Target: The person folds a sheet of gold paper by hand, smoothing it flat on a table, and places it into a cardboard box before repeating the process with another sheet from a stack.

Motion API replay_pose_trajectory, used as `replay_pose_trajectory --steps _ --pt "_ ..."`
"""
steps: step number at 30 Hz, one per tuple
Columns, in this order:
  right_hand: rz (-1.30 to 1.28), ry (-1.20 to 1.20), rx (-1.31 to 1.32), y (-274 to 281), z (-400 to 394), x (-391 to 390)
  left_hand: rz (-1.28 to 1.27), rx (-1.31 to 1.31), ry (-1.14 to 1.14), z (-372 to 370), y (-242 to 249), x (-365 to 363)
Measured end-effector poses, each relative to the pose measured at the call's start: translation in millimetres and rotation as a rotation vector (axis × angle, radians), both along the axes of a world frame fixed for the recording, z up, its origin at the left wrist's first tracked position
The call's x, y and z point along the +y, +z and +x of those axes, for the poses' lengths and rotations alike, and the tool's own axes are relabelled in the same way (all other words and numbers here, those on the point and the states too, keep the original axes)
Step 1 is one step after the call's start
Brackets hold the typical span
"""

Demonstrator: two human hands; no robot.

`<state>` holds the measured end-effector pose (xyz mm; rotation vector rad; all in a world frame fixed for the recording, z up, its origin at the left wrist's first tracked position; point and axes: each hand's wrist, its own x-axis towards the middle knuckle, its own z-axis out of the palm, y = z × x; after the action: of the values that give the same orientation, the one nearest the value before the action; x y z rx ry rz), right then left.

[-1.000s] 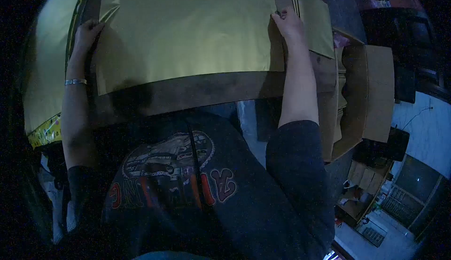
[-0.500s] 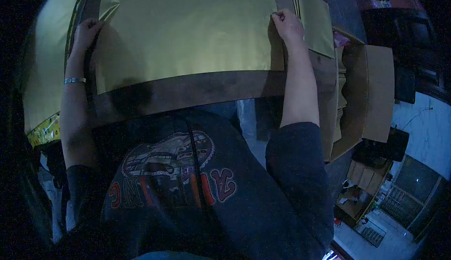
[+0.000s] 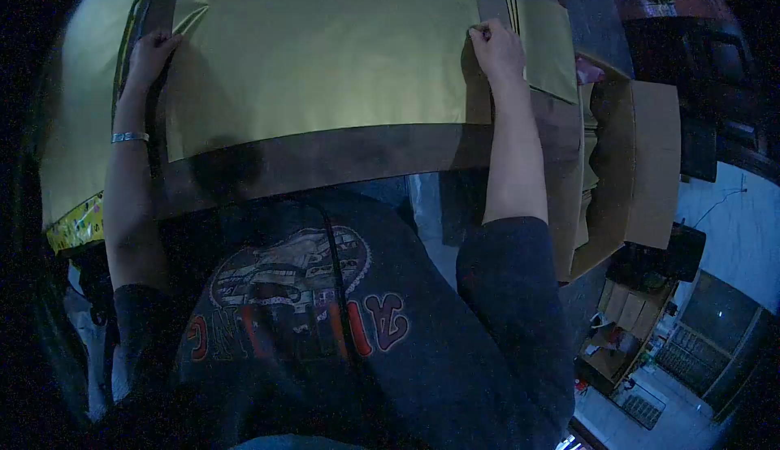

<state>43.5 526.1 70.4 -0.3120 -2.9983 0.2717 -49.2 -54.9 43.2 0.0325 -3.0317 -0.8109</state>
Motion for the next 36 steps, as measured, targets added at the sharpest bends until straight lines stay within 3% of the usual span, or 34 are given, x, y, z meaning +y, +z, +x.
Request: replay_pose_trajectory --steps 1,3,4,22,24,26,28,32,36 --pt "0.001 0.001 0.000 -5 1 0 -0.010 -0.031 -0.005 -1 0 -1" --pt "0.255 0.261 0.311 -17 5 -5 -0.005 -0.013 -0.005 0 0 -1" --pt "0.253 0.306 0.313 -22 8 -6 -0.001 0.005 -0.006 0 0 -1" --pt "0.167 0.332 0.325 -27 24 -20 -0.021 0.089 -0.024 9 6 7" --pt "0.250 0.339 0.330 -36 22 -9 -0.071 0.072 -0.019 -14 -29 -19" --pt "0.153 0.359 0.321 -37 21 -8 -0.012 0.182 -0.041 -16 -40 -22" --pt "0.206 0.302 0.277 -36 23 -12 0.047 0.053 0.032 -9 -24 -10" --pt "0.268 0.217 0.107 -23 27 -26 0.032 0.083 0.050 -12 -35 -8" --pt "0.191 0.210 0.113 -39 33 -25 0.066 0.094 0.057 -10 -34 -5"
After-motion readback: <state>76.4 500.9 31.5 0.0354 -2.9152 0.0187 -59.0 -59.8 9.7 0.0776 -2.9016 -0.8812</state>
